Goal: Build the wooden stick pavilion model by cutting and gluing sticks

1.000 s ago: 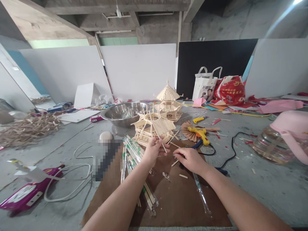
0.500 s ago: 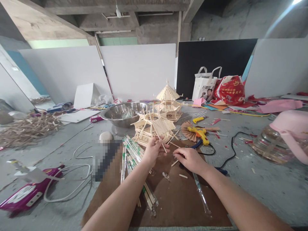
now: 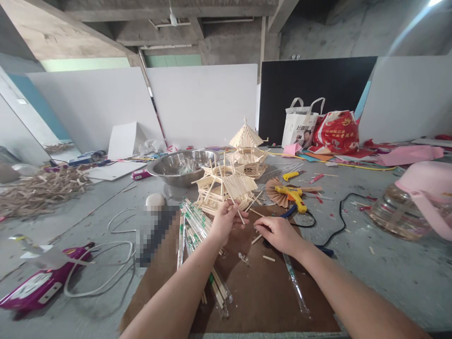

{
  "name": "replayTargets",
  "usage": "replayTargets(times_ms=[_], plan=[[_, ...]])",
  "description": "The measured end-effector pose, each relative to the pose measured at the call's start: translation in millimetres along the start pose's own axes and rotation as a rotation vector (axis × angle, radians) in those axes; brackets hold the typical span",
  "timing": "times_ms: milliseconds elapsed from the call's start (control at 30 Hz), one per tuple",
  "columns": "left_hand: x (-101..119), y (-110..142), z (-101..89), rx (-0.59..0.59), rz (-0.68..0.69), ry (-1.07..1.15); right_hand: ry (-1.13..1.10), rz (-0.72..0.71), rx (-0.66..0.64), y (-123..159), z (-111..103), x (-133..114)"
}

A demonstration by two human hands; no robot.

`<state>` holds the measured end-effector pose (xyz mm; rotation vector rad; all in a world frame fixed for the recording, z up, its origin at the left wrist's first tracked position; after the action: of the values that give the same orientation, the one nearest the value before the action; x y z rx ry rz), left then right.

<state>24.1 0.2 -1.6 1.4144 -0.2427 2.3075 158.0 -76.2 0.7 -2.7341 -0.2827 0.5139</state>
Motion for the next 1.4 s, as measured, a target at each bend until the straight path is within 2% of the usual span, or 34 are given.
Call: replayTargets(times_ms=[1400], plan=[[1.4, -1.1, -1.0, 0.008, 0.006, -0.007, -0.004, -0.006, 0.002, 0.0, 0.9, 0.1]])
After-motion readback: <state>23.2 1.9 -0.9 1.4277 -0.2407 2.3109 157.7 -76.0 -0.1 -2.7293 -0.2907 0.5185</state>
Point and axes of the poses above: each hand's wrist, its own y-axis away from the middle knuckle, its own z-axis out of the palm, x = y × z, the point moved 3 cm from there along -y, towards the middle knuckle, and after that the axes turned 14 degrees about y, right-handed, at the moved point
